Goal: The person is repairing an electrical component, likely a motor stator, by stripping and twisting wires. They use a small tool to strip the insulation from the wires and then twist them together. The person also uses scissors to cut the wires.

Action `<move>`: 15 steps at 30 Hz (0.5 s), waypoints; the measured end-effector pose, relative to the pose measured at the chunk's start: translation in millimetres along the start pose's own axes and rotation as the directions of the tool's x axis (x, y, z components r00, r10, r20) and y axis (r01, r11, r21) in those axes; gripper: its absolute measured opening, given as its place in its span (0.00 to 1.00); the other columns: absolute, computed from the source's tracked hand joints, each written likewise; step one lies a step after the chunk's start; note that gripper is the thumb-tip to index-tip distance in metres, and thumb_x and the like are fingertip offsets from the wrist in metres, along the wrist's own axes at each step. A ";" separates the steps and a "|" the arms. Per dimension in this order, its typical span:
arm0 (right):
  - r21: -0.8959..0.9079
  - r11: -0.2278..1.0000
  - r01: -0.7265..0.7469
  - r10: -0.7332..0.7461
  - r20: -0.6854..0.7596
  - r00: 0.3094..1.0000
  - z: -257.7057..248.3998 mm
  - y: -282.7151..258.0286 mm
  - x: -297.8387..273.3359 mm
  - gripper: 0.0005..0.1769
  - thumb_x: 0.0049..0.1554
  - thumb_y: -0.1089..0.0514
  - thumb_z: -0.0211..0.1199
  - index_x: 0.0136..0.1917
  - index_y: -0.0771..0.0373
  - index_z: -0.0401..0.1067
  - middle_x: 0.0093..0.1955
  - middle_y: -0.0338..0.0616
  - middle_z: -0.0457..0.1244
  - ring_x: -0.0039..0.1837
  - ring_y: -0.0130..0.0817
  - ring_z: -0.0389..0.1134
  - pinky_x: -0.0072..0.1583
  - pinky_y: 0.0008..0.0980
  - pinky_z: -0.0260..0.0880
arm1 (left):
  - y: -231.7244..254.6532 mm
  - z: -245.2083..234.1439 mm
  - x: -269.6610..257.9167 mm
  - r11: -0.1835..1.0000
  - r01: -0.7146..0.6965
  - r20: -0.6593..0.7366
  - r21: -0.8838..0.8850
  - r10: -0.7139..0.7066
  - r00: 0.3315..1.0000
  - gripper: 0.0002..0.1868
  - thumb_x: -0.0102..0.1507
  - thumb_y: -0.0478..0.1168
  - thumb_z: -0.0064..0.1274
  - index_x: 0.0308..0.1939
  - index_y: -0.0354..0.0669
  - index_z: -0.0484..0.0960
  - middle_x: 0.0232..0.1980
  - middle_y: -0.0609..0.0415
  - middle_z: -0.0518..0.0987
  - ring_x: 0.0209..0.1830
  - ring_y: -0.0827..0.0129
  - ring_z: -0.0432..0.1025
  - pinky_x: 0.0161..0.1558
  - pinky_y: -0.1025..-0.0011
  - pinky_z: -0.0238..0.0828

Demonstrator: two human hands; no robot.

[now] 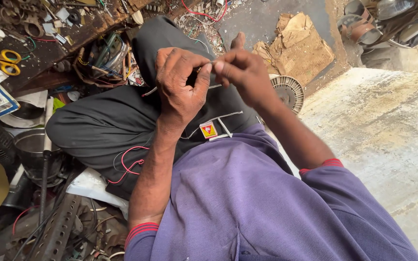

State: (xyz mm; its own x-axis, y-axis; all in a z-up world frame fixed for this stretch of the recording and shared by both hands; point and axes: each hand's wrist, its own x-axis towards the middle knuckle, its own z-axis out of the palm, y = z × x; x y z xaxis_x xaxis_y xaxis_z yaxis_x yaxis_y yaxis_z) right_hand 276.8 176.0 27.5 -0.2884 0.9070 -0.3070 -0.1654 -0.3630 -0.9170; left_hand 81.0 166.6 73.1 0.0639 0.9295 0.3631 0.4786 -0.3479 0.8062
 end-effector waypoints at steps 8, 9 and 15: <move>-0.726 0.450 0.520 -0.568 0.216 0.794 -6.1 -24.6 2.7 0.04 0.61 0.65 0.71 0.48 0.67 0.77 0.45 0.45 0.68 0.43 0.30 0.68 0.44 0.31 0.68 | -0.8 3.6 -5.8 0.991 -0.107 0.017 0.084 0.106 0.994 0.08 0.61 0.33 0.64 0.41 0.44 0.81 0.42 0.55 0.78 0.50 0.57 0.69 0.56 0.58 0.63; -0.685 0.578 0.443 -0.486 0.147 0.861 -6.8 -25.6 9.9 0.04 0.61 0.65 0.71 0.48 0.66 0.78 0.44 0.44 0.69 0.43 0.30 0.68 0.45 0.31 0.68 | -0.7 2.7 -5.8 0.992 -0.109 0.011 0.063 0.109 0.994 0.08 0.61 0.33 0.64 0.41 0.44 0.81 0.43 0.55 0.78 0.50 0.57 0.69 0.57 0.58 0.63; -0.584 0.700 0.412 -0.440 0.102 0.892 2.8 -33.1 8.7 0.03 0.61 0.64 0.70 0.48 0.67 0.78 0.40 0.42 0.67 0.42 0.28 0.64 0.48 0.31 0.66 | 7.3 -0.8 0.1 0.992 -0.016 -0.044 0.124 0.021 0.999 0.06 0.63 0.34 0.63 0.42 0.46 0.81 0.43 0.57 0.79 0.49 0.57 0.70 0.57 0.59 0.63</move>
State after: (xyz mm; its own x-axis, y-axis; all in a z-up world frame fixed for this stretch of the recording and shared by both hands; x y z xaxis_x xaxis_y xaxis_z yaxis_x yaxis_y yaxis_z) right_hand 277.2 195.4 55.9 -0.2804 0.9472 0.1556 0.3164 0.2443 -0.9167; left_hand 83.8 164.1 79.4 0.0355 0.9155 0.4006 0.5823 -0.3448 0.7363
